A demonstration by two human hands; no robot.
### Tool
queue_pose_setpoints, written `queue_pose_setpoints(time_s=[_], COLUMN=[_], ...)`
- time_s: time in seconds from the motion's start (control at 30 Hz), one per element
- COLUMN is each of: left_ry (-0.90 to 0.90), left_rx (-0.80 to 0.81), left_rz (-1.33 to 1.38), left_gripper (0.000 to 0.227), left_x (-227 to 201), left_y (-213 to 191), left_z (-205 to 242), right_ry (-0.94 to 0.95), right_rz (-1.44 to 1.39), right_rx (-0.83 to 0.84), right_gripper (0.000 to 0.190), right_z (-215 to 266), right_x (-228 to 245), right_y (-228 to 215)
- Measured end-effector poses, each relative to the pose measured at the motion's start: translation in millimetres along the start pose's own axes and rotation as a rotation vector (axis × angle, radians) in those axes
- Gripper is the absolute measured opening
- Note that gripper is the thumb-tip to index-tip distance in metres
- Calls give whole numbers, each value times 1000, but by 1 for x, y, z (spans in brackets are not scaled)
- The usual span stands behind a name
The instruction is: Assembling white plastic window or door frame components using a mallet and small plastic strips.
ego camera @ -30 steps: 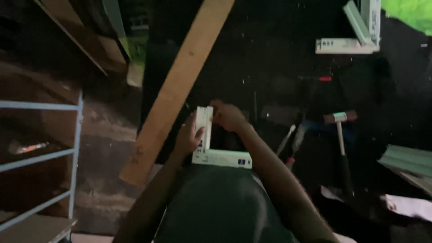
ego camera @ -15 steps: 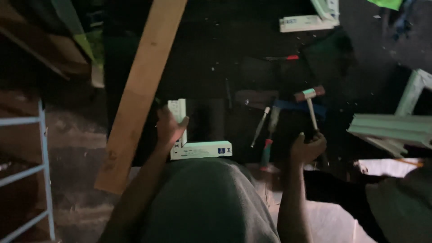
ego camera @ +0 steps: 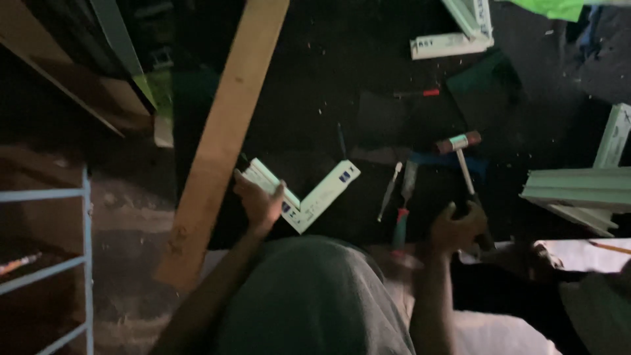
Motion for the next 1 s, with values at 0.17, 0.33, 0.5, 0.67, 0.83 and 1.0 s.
queue_pose_setpoints(time_s=[0.17, 0.33, 0.5, 0.67, 0.83, 1.0], left_ry=[1246, 1485, 1549, 1430, 1561, 1363], left_rx=[-14, 167, 382, 527, 383, 455], left_rz=[-163, -509, -456, -794, -505, -453], left_gripper=[120, 91, 52, 65, 80, 80], left_x=[-11, -14, -20, -17, 26, 20], left_y=[-36, -49, -27, -29, 1, -11], left_z=[11, -11, -28, -1, -3, 6], right_ry=[273, -60, 52, 263, 240, 241], right_rz=[-284, -41, 181, -336, -664, -847], right_rx=[263, 96, 253, 957, 1042, 1037], right_gripper=[31, 52, 65, 40, 20, 14], right_z=[-3, -11, -43, -70, -78, -57], right_x=[17, -20, -83, -89, -76, 56], right_y=[-16, 16, 30, 24, 11, -82])
Point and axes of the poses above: each hand's wrist, its own z-axis away from the middle knuckle, its own y-axis out of the palm, x = y × z, the point moved 2 cm from there along -z, towards the middle knuckle, and after that the axes turned 1 degree about -y, right-handed, at the moved point
